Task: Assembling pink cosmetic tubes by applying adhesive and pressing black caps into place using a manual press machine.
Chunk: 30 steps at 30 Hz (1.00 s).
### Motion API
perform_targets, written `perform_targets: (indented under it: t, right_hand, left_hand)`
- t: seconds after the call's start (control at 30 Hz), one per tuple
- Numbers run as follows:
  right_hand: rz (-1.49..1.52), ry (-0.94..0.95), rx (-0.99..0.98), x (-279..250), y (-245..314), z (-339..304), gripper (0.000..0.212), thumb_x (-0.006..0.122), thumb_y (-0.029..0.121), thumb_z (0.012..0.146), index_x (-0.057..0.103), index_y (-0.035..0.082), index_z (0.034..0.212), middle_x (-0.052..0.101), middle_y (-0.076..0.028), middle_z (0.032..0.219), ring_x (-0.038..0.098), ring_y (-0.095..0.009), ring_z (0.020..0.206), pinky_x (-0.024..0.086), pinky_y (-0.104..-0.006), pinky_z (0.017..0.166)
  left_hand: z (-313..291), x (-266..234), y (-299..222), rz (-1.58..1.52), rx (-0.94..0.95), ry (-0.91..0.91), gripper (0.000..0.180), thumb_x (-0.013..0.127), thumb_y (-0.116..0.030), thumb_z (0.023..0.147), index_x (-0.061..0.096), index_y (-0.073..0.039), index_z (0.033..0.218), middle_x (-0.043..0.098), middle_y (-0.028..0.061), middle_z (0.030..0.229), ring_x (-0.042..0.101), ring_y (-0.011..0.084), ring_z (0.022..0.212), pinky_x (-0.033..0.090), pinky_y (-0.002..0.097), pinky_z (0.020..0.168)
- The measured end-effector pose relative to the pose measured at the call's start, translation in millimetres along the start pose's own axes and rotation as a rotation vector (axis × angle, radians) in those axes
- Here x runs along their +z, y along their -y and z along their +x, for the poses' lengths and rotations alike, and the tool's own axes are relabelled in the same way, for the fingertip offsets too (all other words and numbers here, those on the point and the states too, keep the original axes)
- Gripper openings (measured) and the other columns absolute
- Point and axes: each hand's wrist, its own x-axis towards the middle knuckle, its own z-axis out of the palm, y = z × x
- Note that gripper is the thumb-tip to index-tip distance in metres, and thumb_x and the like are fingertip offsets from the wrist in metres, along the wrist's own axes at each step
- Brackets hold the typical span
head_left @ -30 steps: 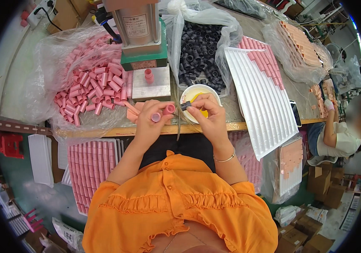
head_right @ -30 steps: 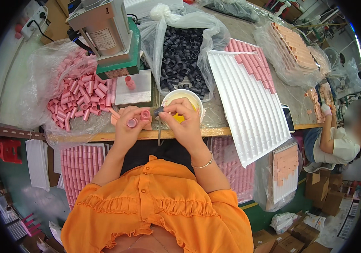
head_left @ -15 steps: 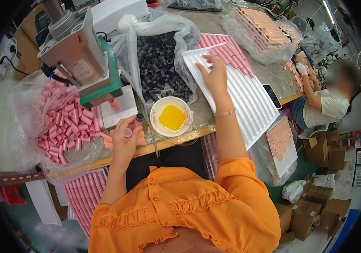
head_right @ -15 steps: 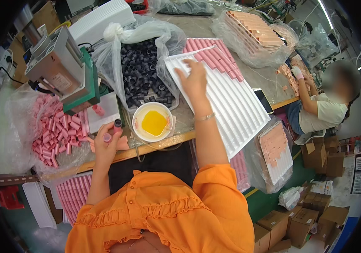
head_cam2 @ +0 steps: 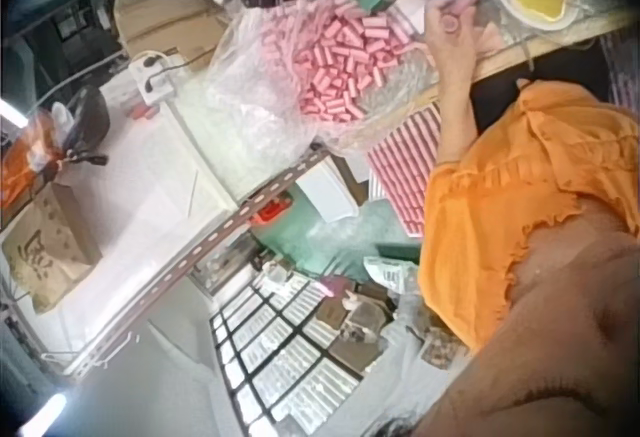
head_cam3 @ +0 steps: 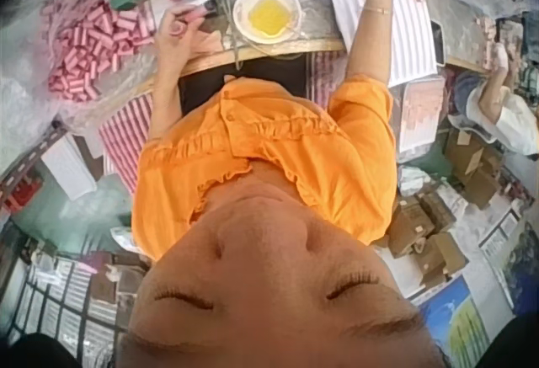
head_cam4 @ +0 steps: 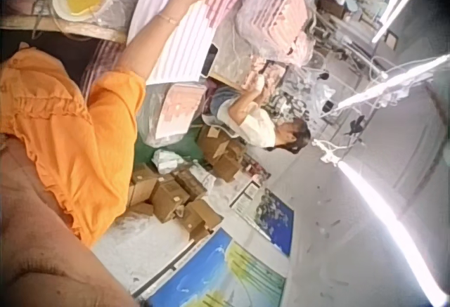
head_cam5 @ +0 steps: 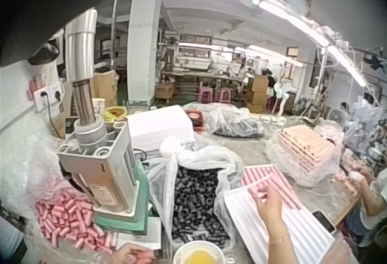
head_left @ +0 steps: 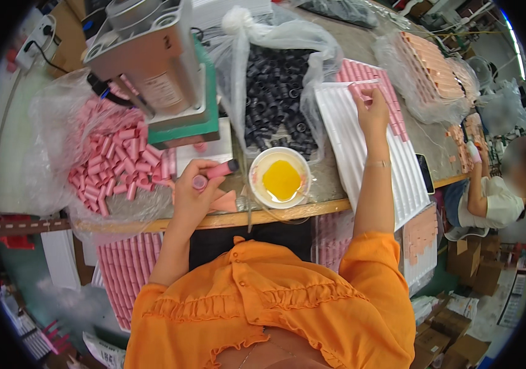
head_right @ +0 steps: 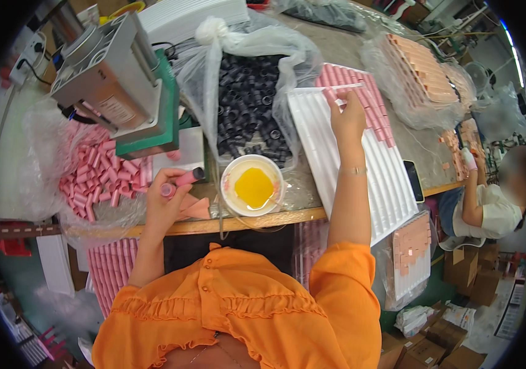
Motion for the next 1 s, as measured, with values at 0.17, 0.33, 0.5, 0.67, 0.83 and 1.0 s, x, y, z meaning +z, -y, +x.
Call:
perform_targets:
  t: [0.17,0.33,0.5,0.67,0.83,1.0]
  right_hand:
    - [0.404,0.514,-0.369,-13,130,-129,0.02,0.076,0.014,0.08,0.067,0.006,0.096,0.07,-0.008,0.082,0.063,-0.023,0.06,0.048,-0.0332,0.056]
    - [0.324,0.575,-0.556,-6,157,-166,0.028,0.073,0.008,0.074,0.065,0.01,0.1,0.068,-0.006,0.091,0.063,-0.027,0.079,0.041,-0.039,0.072]
    - [0.23,0.601,-0.734,3,180,-184,0.032,0.075,0.009,0.074,0.066,0.011,0.105,0.067,-0.003,0.095,0.06,-0.024,0.086,0.036,-0.0378,0.072]
    - [0.23,0.568,-0.564,25,182,-195,0.028,0.075,0.009,0.075,0.067,0.011,0.102,0.068,-0.006,0.094,0.061,-0.027,0.083,0.041,-0.0386,0.074]
    - [0.385,0.583,-0.289,70,190,-177,0.019,0.075,0.018,0.077,0.067,0.012,0.093,0.066,-0.008,0.079,0.06,-0.031,0.085,0.042,-0.0448,0.072]
    - [0.181,0.477,-0.428,115,207,-158,0.023,0.079,0.021,0.07,0.067,0.013,0.087,0.065,-0.007,0.085,0.059,-0.032,0.093,0.042,-0.0461,0.073]
  left_hand:
    - [-1,-9,-5,-0.029,0.08,0.053,0.025,0.07,0.004,0.082,0.062,-0.001,0.106,0.064,0.0065,0.095,0.062,0.0118,0.086,0.051,0.0243,0.072]
    - [-6,-32,-5,0.167,0.211,0.124,0.022,0.07,0.003,0.079,0.064,0.002,0.1,0.066,0.01,0.097,0.064,0.02,0.09,0.049,0.0285,0.08]
    - [-12,-45,-5,0.155,0.197,0.212,0.023,0.072,0.003,0.077,0.064,0.001,0.099,0.066,0.0081,0.094,0.064,0.0168,0.087,0.049,0.0275,0.078]
    - [-12,-33,15,-0.105,0.074,0.09,0.028,0.075,0.003,0.073,0.06,0.0,0.097,0.064,0.0059,0.089,0.061,0.0123,0.085,0.05,0.0265,0.074]
    - [39,-37,39,0.466,0.386,-0.318,0.026,0.077,-0.001,0.074,0.055,-0.001,0.087,0.064,0.0109,0.082,0.065,0.0228,0.08,0.05,0.0336,0.072]
    - [62,-50,40,0.176,0.149,-0.129,0.024,0.074,-0.003,0.077,0.054,-0.002,0.089,0.062,0.0124,0.083,0.062,0.0248,0.08,0.049,0.034,0.074]
